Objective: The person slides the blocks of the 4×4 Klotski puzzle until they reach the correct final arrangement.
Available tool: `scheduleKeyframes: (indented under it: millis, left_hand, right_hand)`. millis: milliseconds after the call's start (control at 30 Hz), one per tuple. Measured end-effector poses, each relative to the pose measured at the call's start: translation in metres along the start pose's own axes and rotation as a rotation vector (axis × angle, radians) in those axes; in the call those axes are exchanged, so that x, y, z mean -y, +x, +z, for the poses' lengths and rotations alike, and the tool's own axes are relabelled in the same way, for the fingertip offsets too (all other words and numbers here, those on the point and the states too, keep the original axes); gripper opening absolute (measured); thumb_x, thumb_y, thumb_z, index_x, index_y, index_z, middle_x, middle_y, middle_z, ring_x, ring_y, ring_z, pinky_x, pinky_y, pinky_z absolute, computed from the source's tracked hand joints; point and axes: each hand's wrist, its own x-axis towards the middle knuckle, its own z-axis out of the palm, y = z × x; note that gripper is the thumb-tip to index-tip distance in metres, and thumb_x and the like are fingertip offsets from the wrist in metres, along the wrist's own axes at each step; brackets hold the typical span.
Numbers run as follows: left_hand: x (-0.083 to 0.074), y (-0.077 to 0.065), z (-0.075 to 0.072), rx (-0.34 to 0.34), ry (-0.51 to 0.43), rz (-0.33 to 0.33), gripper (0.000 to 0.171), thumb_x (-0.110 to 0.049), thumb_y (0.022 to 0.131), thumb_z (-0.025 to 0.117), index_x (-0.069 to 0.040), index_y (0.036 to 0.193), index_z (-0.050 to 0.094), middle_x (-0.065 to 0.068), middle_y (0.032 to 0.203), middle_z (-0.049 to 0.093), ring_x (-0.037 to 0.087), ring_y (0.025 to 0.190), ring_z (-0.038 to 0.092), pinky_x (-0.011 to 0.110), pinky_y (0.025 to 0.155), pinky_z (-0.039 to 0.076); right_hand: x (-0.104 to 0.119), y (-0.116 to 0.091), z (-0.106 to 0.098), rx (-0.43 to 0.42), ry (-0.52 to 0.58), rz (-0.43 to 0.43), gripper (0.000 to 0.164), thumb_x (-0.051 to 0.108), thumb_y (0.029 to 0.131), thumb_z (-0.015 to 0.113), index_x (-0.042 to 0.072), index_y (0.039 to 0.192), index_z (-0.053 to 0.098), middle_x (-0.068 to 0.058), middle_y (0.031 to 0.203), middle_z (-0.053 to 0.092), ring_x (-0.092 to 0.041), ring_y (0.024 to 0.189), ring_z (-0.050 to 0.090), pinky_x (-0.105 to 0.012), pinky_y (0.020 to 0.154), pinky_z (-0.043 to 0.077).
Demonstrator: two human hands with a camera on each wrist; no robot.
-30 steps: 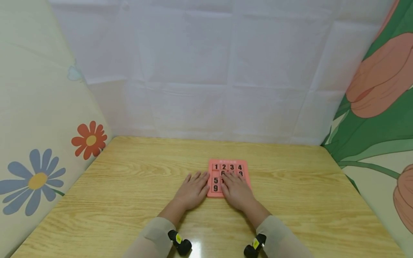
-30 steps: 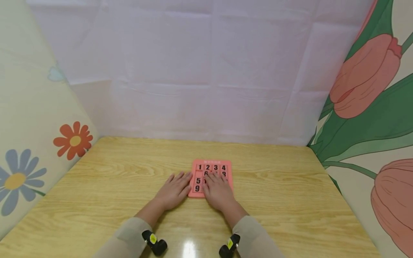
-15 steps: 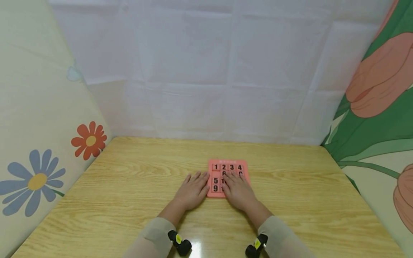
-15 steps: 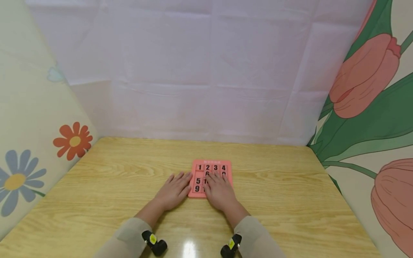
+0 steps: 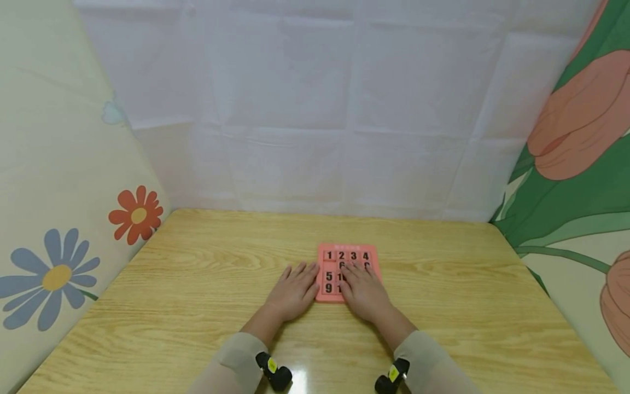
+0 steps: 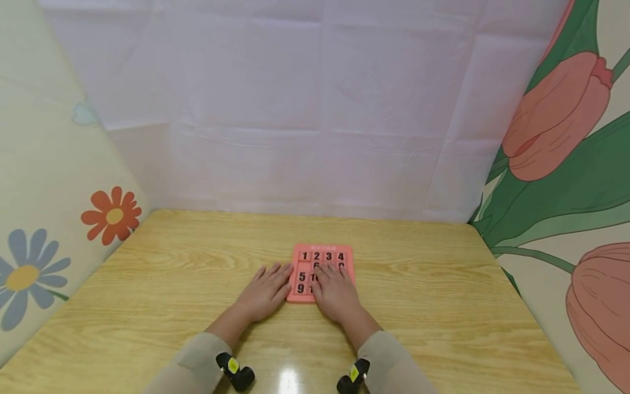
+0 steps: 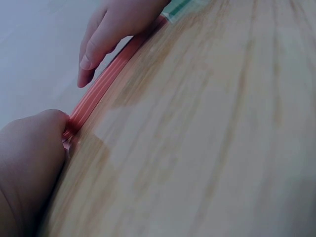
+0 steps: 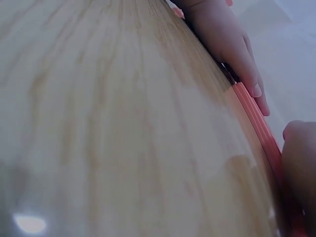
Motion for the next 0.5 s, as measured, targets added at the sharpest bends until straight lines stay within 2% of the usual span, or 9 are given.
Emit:
scheduleKeyframes:
  millis: [233,500]
  left_hand:
    - [0.002,0.001,0.003,0.003,0.005,-0.005,0.055,-0.037,0.106,0.034,-0.010,0.154,0.034,0.006,0.160,0.033,0.030,0.151,0.022,0.052,0.124,0.013]
    - [0.003,0.002,0.003,0.006,0.006,0.000,0.055,-0.037,0.106,0.034,-0.010,0.154,0.033,0.006,0.160,0.033,0.030,0.151,0.023,0.052,0.124,0.014]
  right_hand:
    - [0.004,-0.002,0.001,0.020,0.010,-0.005,0.049,0.036,0.105,0.038,0.010,0.145,0.049,-0.008,0.155,0.042,-0.028,0.148,0.032,-0.050,0.123,0.021]
    - [0.011,-0.005,0.004,0.033,-0.010,-0.051,0.050,0.036,0.105,0.037,0.010,0.145,0.048,-0.007,0.154,0.043,-0.028,0.148,0.032,-0.049,0.123,0.021]
